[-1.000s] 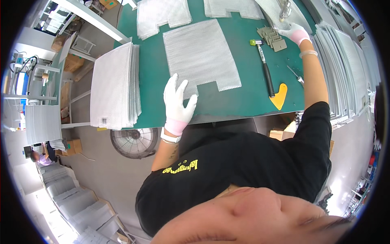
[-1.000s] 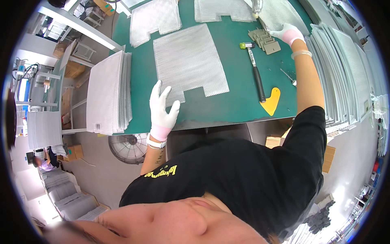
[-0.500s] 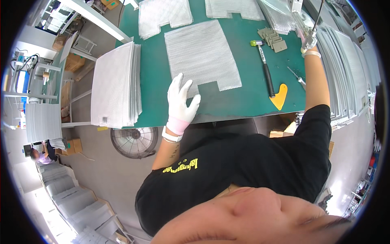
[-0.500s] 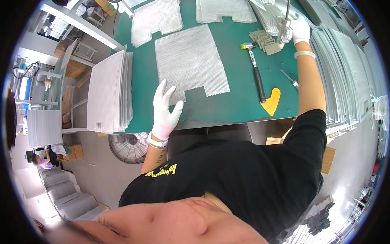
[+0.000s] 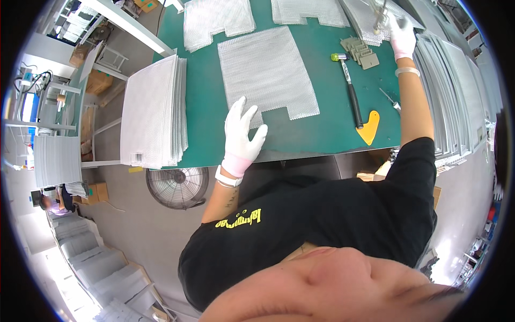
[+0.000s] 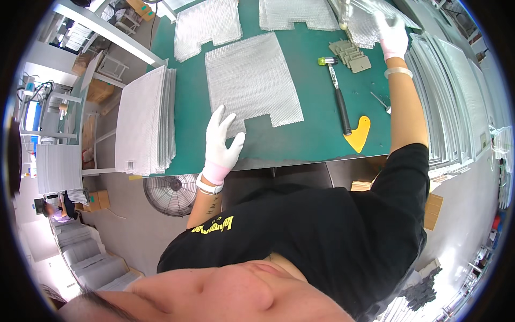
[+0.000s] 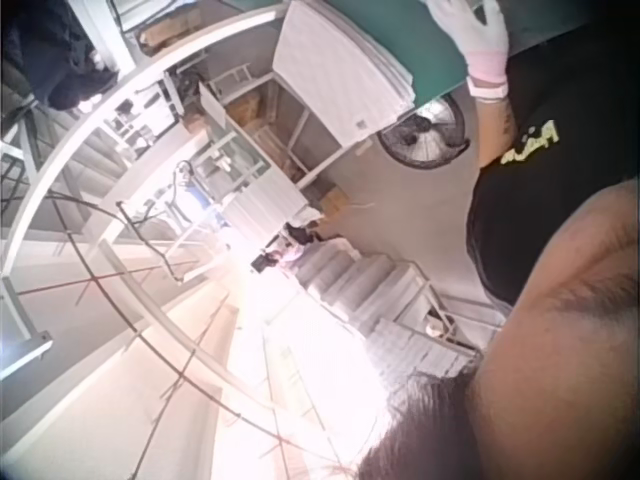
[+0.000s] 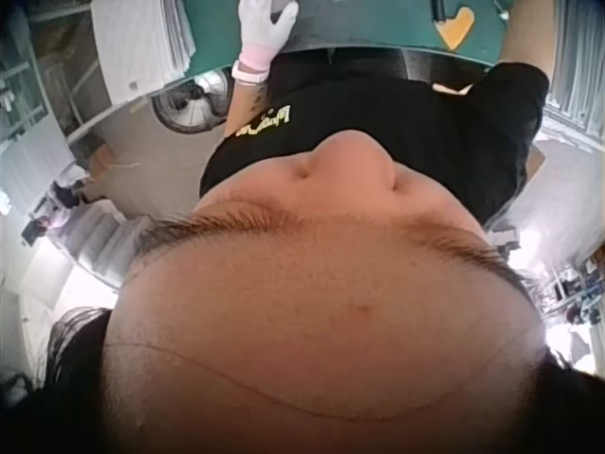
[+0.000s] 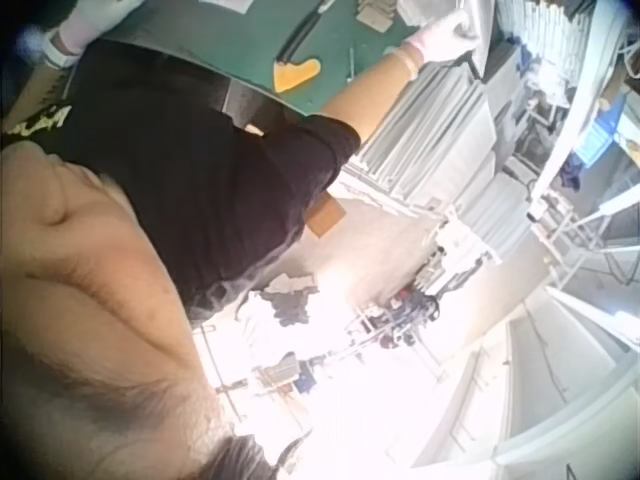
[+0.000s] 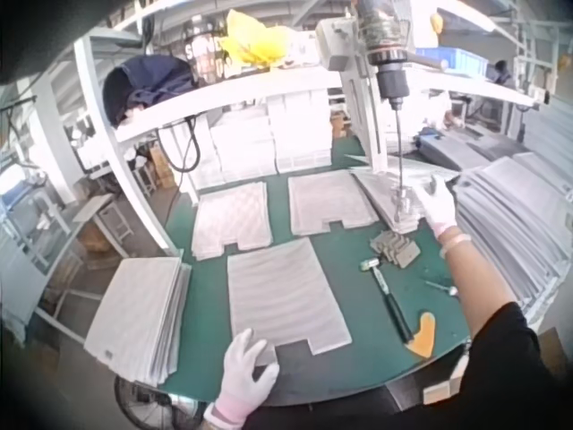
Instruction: The person assembles metal frames by placing a mesh sheet onto a workbench, positioning a plastic insert, and fitting metal rails around the edges. They use a power drill to secure the components together. The process is repeated for multiple units, with the person handling mesh sheets, plastic inserts, metal rails, and a power drill.
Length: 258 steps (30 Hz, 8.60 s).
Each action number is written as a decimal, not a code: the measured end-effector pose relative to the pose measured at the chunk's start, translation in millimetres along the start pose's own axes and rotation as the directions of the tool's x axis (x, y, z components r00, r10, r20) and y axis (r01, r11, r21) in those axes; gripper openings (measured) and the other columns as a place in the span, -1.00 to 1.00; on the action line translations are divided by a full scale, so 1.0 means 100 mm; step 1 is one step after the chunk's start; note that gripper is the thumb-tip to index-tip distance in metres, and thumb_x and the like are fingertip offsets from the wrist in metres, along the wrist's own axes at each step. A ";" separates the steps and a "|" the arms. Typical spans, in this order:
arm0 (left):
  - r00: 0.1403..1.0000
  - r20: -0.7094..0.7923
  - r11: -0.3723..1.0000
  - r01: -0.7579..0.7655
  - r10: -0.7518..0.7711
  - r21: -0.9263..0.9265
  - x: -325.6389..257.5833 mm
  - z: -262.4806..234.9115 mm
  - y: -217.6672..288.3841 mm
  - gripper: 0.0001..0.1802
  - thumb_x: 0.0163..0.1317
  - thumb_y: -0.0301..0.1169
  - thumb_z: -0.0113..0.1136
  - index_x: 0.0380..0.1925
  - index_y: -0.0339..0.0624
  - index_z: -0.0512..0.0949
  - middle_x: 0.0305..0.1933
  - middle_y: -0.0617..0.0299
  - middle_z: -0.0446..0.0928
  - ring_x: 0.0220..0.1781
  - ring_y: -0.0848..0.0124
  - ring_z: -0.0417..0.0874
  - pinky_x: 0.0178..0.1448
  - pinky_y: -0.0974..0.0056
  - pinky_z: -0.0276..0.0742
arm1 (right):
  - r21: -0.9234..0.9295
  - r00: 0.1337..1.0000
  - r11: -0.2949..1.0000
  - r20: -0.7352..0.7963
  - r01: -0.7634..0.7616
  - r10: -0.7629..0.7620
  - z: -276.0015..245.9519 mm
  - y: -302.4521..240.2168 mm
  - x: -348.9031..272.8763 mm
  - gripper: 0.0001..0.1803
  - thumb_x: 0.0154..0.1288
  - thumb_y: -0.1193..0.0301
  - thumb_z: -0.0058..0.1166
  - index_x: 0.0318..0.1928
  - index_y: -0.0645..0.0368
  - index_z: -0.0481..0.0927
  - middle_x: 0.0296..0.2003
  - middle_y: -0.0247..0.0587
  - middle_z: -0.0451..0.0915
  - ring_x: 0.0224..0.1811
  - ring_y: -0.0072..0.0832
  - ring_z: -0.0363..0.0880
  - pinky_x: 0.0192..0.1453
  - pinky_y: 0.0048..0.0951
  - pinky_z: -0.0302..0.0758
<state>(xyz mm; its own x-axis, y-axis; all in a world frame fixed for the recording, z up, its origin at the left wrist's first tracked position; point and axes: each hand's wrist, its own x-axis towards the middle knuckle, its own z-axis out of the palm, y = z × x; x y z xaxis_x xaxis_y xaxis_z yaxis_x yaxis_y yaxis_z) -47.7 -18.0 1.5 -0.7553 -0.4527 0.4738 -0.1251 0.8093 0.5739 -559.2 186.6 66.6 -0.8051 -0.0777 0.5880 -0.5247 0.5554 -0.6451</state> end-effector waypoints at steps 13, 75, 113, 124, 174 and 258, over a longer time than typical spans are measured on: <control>0.999 0.042 1.000 -0.021 0.021 -0.005 0.04 -0.06 0.05 -0.46 0.19 -0.37 0.33 0.19 -0.29 0.51 0.46 -0.19 0.30 0.48 -0.09 0.33 0.52 -0.04 0.25 | -0.492 0.719 0.820 0.679 0.293 0.150 -0.06 -0.14 0.00 0.07 0.15 -0.39 0.12 0.31 0.35 0.46 0.16 0.21 0.59 0.23 -0.01 0.57 0.33 -0.24 0.44; 0.855 0.135 0.803 0.400 -0.500 0.441 0.47 0.13 -0.44 -0.22 0.16 0.04 0.37 0.35 -0.01 0.44 0.18 -0.08 0.50 0.17 0.02 0.59 0.23 0.08 0.56 | 0.025 0.640 0.955 0.737 0.295 -0.217 0.29 -1.19 -2.59 -0.50 0.38 0.16 0.11 0.21 0.17 0.52 -0.11 0.07 0.63 -0.04 0.00 0.63 0.08 -0.10 0.56; 0.512 0.573 -0.359 0.461 -0.639 -0.812 -1.49 0.39 0.28 -0.60 0.41 -0.14 0.26 0.01 -0.20 0.45 0.04 0.09 0.53 0.03 0.27 0.58 0.21 0.12 0.52 | 0.244 0.766 0.947 0.560 0.210 -0.314 -1.10 -1.50 -2.60 -0.80 0.26 0.41 0.21 -0.16 0.23 0.61 -0.29 -0.02 0.65 -0.22 -0.10 0.66 -0.07 -0.27 0.59; 0.579 0.532 -0.215 0.526 -0.617 -0.823 -1.42 0.48 0.20 -0.72 0.47 -0.23 0.13 -0.16 -0.27 0.58 -0.07 0.08 0.64 0.02 0.28 0.66 0.17 0.13 0.49 | 0.143 0.155 -0.096 0.979 -0.985 -0.130 -0.65 -1.21 -4.80 -0.57 0.51 0.30 0.07 0.27 0.21 0.40 -0.01 -0.16 0.61 -0.19 -0.49 0.66 -0.12 -0.44 0.65; 0.545 0.464 -0.045 0.613 -0.698 -0.789 -1.62 0.45 0.29 -0.59 0.42 -0.18 0.27 -0.07 -0.41 0.64 -0.15 0.11 0.70 -0.15 0.43 0.70 0.02 0.31 0.60 | 0.189 0.161 0.429 0.982 -0.884 -0.100 -0.70 -1.22 -4.63 -0.70 0.46 0.26 0.14 -0.10 0.29 0.63 -0.34 -0.33 0.62 -0.41 -0.65 0.53 -0.27 -0.54 0.50; 0.974 0.013 0.974 0.226 -0.226 -0.022 0.29 -0.06 -0.69 -0.31 0.42 -0.28 0.18 0.41 -0.46 0.20 0.53 -0.24 0.14 0.57 -0.01 0.16 0.61 0.01 0.09 | 0.134 0.828 0.989 0.560 -0.067 -0.020 -1.14 -0.91 -3.09 -0.52 0.36 0.21 0.17 0.15 0.28 0.56 -0.10 0.06 0.62 -0.11 -0.09 0.65 0.06 -0.20 0.57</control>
<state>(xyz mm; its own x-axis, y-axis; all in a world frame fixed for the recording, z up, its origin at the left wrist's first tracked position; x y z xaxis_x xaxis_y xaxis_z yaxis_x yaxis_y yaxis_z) -57.3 -89.4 -20.1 -0.7156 -0.6190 0.3236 -0.2784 0.6776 0.6807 -231.6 254.8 -0.8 -0.8112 -0.5392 0.2264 -0.5021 0.4435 -0.7424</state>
